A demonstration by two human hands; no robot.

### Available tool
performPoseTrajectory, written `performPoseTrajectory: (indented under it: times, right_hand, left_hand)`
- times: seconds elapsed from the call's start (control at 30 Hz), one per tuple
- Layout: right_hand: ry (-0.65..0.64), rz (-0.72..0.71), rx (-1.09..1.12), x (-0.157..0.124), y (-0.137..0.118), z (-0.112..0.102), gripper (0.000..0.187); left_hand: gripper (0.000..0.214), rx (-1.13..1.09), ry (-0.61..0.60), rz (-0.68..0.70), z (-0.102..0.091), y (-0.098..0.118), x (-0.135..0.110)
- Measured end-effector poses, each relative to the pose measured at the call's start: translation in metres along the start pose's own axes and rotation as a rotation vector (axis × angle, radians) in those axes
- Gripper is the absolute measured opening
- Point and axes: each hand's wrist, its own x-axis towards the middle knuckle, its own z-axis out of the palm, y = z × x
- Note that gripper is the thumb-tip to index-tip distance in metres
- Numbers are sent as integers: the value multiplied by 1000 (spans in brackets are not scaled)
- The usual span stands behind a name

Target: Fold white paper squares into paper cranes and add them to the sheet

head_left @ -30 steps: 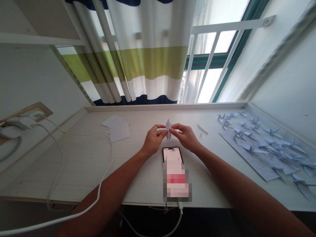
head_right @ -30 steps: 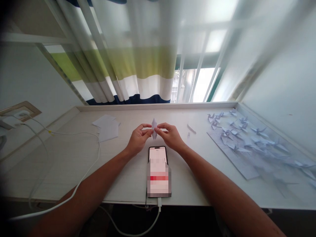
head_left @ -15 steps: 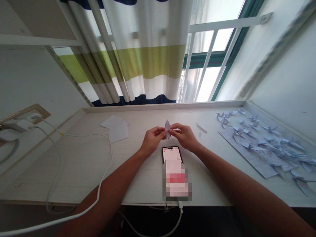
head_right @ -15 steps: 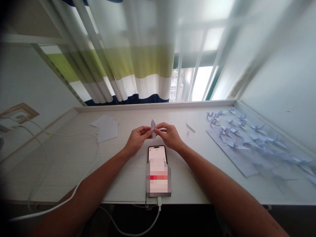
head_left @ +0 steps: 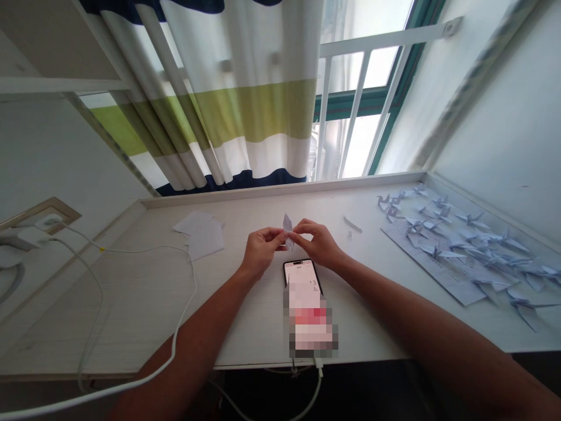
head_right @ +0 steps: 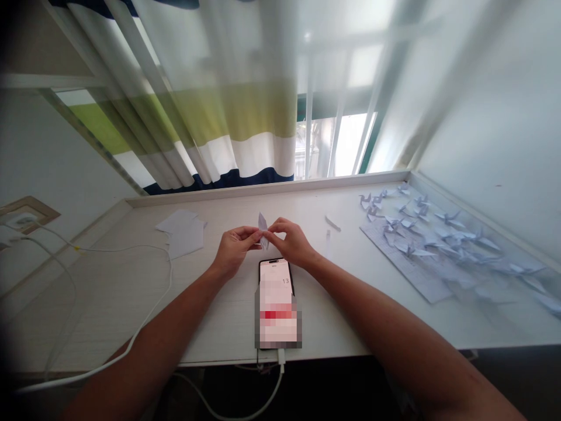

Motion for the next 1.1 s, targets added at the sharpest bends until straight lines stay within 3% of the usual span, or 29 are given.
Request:
performPoseTrajectory:
  times: [0.27, 0.47, 0.73, 1.1]
  right_hand:
    - [27, 101, 230, -1, -1, 1, 35]
    - [-95, 144, 329, -1, 4, -3, 36]
    - [-207, 125, 382, -3, 6, -3, 33]
    - [-137, 142, 384, 0, 2, -6, 35]
  left_hand:
    - [33, 171, -21, 183, -1, 2, 1]
    - [31, 126, 27, 177, -2, 0, 3]
    - [29, 126, -14, 177, -2, -2, 3]
    - [27, 112, -77, 208, -3, -1, 1]
